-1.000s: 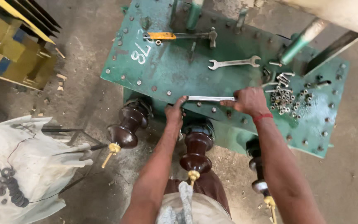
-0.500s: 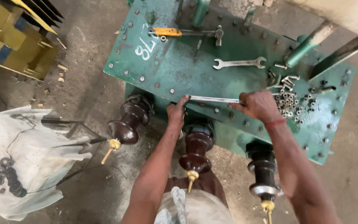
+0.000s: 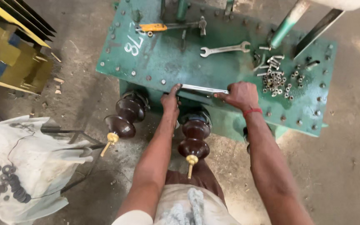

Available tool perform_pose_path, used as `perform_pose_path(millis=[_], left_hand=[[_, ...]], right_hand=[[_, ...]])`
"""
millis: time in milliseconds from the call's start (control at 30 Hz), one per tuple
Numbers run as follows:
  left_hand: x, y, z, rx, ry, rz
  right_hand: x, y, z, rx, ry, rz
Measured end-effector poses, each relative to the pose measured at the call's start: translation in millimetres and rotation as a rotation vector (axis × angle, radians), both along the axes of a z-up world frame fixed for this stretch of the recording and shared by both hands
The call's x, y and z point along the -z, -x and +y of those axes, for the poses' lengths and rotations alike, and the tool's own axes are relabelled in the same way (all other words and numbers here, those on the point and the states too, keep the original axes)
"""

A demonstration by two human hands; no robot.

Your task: The person uses two wrenches to tighten bolts on a green metal machine base. They systematically work through several bolts, then walk away and wipe their hands with a cloth.

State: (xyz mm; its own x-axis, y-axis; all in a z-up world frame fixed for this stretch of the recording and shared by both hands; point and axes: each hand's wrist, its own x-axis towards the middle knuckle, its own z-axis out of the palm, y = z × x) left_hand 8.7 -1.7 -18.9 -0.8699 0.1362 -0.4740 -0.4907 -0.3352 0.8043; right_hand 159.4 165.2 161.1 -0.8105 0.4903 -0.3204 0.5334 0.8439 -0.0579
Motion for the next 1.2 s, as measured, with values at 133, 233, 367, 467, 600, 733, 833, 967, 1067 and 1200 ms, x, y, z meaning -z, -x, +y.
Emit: perform_pose_path(millis=[133, 233, 367, 467, 600, 733, 833, 967, 1067, 1200], left_hand=[[4, 6, -7, 0.031, -0.056, -0.038], [0, 0, -5, 0.087, -0.075, -0.059], [-13, 11, -14, 0.073, -0.057, 0.013], [-15, 1, -4, 0.028, 0.022, 0.030], [-20, 4, -2, 0.019, 0.009, 0.090], [-10, 1, 0, -0.036, 0.001, 0.025], [-9, 23, 1, 0.014, -0.012, 0.045], [5, 1, -5, 0.037, -0.023, -0.023], [0, 10, -11, 0.050, -0.072, -0.028], [-3, 16, -5, 0.123, -0.140, -0.099]], right_hand=[[57, -57, -122, 0.137, -0.192, 0.271], [67, -84, -116, 0.130, -0.051, 0.222], [21, -7, 25, -0.281, -0.074, 0.243], [8, 50, 98, -0.483, -0.059, 0.165], [27, 60, 92, -0.454, -0.043, 0.157], [36, 35, 81, -0.291, -0.029, 0.150], [22, 35, 64, -0.254, -0.084, 0.111], [43, -27, -48, 0.051, -0.108, 0.230], [72, -61, -138, 0.247, -0.086, 0.309], [57, -54, -86, 0.064, -0.133, 0.215]])
